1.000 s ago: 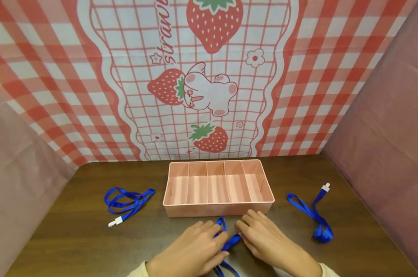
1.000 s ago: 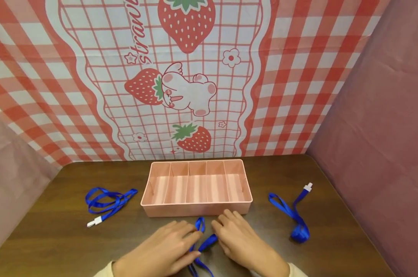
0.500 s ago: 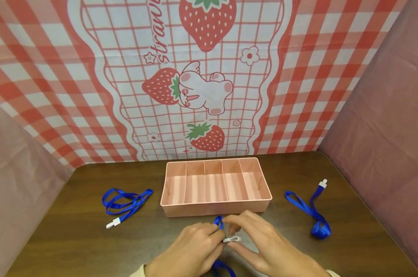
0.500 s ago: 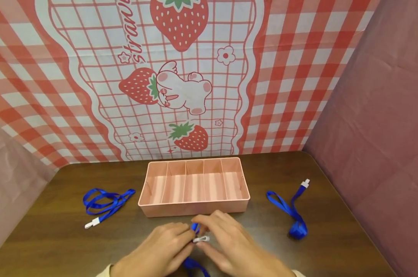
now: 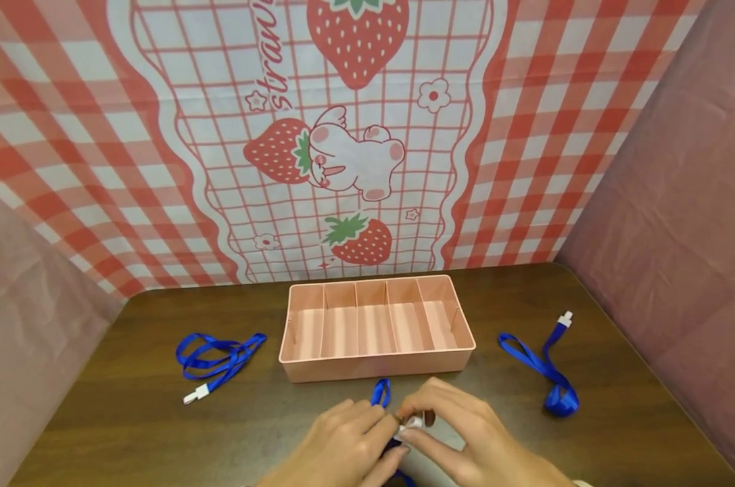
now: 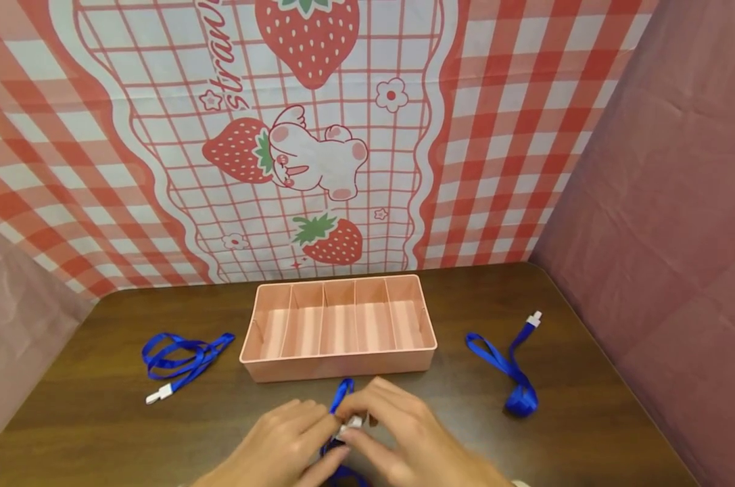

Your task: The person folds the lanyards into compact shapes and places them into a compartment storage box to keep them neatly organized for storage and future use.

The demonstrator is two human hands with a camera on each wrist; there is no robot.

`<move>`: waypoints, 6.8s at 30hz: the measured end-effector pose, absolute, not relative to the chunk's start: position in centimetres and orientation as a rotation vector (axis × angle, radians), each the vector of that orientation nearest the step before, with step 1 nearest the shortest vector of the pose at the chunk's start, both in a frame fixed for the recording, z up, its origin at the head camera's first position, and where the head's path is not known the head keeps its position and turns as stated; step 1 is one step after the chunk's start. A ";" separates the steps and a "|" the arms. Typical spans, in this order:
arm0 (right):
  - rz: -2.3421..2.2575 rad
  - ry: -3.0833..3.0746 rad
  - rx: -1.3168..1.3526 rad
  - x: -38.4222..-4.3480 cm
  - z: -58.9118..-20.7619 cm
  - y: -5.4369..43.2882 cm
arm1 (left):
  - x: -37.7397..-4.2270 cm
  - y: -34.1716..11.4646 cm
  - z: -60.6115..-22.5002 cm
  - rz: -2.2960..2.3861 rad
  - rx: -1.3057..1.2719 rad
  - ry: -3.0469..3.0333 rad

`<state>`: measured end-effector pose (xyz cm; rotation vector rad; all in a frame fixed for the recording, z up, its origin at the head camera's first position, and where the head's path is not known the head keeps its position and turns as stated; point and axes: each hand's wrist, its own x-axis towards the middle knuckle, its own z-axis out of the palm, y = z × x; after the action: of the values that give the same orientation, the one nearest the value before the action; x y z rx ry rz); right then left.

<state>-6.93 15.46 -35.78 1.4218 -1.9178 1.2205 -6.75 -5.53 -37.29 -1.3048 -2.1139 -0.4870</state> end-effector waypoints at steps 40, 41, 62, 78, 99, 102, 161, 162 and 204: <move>1.572 -2.193 1.529 -6.4 -36.5 16.1 | -6.8 -6.5 -35.4 -1.426 -1.384 -2.072; 1.563 -2.191 1.532 -6.4 -36.5 16.2 | -6.8 -6.5 -35.4 -1.429 -1.383 -2.079; 1.589 -2.272 1.372 -6.8 -34.9 18.8 | -7.4 -9.1 -33.2 -1.624 -1.240 -2.016; 1.738 -2.392 1.344 -6.6 -35.0 20.7 | -7.0 -11.1 -34.4 -1.629 -1.180 -2.058; 1.648 -2.538 1.222 -6.3 -35.4 22.7 | -6.0 -14.2 -36.4 -1.630 -1.051 -2.176; 1.674 -2.548 1.228 -6.4 -35.5 22.9 | -5.8 -14.5 -36.5 -1.637 -1.035 -2.177; 1.543 -2.671 1.161 -8.1 -34.4 26.4 | -7.9 -18.8 -36.2 -1.629 -0.672 -2.322; 1.553 -2.667 1.171 -8.2 -34.4 26.4 | -7.9 -18.9 -36.2 -1.631 -0.669 -2.323; 1.480 -2.629 1.318 -8.3 -34.2 28.0 | -9.4 -23.2 -34.9 -1.599 -0.515 -2.471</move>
<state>-8.27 27.97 -34.19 1.3183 -2.6286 1.4800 -9.37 -23.17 -34.92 -0.5153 -2.4712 -1.5991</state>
